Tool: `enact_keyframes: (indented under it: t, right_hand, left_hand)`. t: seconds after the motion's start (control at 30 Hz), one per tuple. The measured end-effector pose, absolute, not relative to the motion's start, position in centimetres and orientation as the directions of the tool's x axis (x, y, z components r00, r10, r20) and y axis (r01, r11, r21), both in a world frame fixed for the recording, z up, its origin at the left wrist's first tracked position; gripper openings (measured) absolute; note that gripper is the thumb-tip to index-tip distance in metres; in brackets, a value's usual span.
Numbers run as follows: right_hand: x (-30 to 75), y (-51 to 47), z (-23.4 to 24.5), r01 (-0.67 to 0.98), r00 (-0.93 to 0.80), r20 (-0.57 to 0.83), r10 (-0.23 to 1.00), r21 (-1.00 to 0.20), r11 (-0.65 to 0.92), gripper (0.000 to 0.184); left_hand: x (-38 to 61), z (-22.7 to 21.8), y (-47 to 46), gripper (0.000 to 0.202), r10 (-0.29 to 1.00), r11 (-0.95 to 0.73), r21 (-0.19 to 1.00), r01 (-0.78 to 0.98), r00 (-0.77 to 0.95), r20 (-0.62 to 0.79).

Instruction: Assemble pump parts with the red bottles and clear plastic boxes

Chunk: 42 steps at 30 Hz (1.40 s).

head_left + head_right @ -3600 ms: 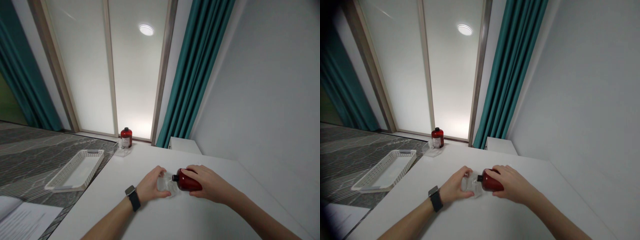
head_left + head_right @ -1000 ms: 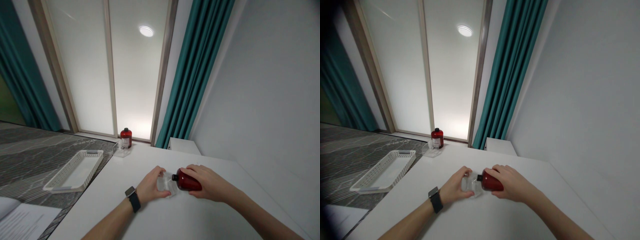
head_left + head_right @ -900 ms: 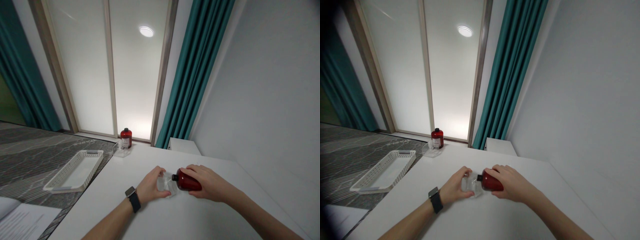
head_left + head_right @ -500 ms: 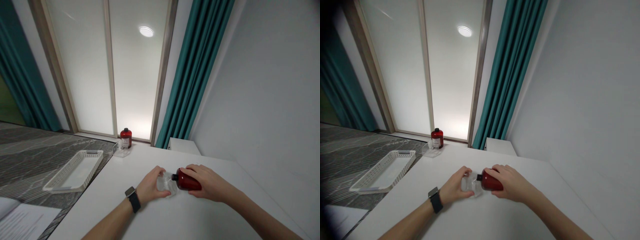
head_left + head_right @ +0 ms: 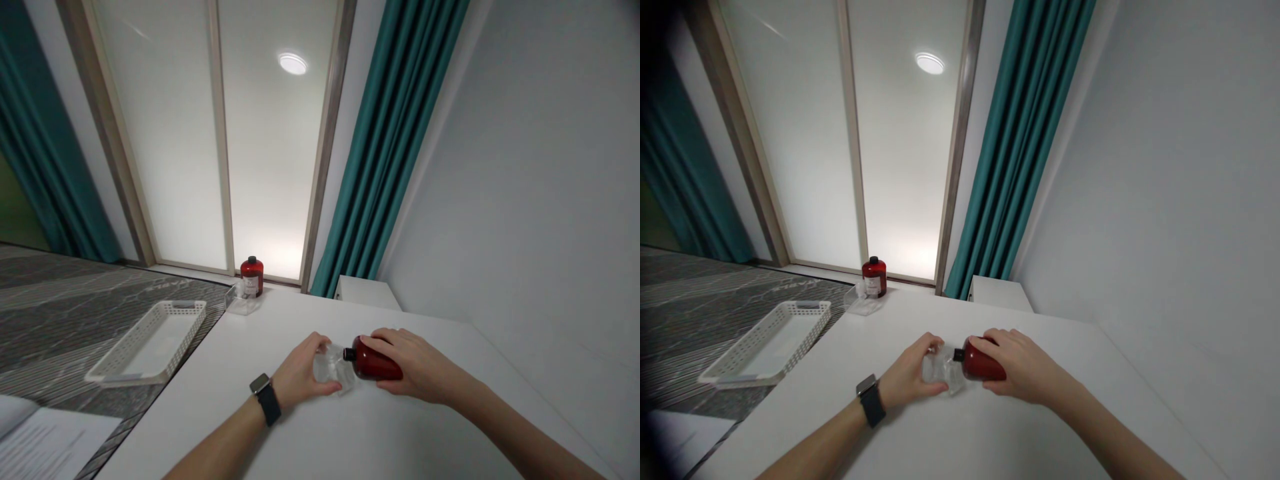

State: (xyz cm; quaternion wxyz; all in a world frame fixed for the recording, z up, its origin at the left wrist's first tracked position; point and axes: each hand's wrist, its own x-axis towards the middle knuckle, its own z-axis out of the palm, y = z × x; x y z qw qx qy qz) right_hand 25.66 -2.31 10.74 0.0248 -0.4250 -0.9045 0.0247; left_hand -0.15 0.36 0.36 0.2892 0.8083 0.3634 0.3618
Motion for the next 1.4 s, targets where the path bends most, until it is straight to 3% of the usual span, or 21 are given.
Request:
enact_keyframes:
  t: [1.4]
  right_hand:
    - [25.90, -2.20, 11.02, 0.724, -0.687, 0.101, 0.719, 0.016, 0.689, 0.070]
  left_hand:
    - [-0.13, 0.19, 0.38, 0.050, 0.800, -0.562, 0.754, 0.340, 0.455, 0.391]
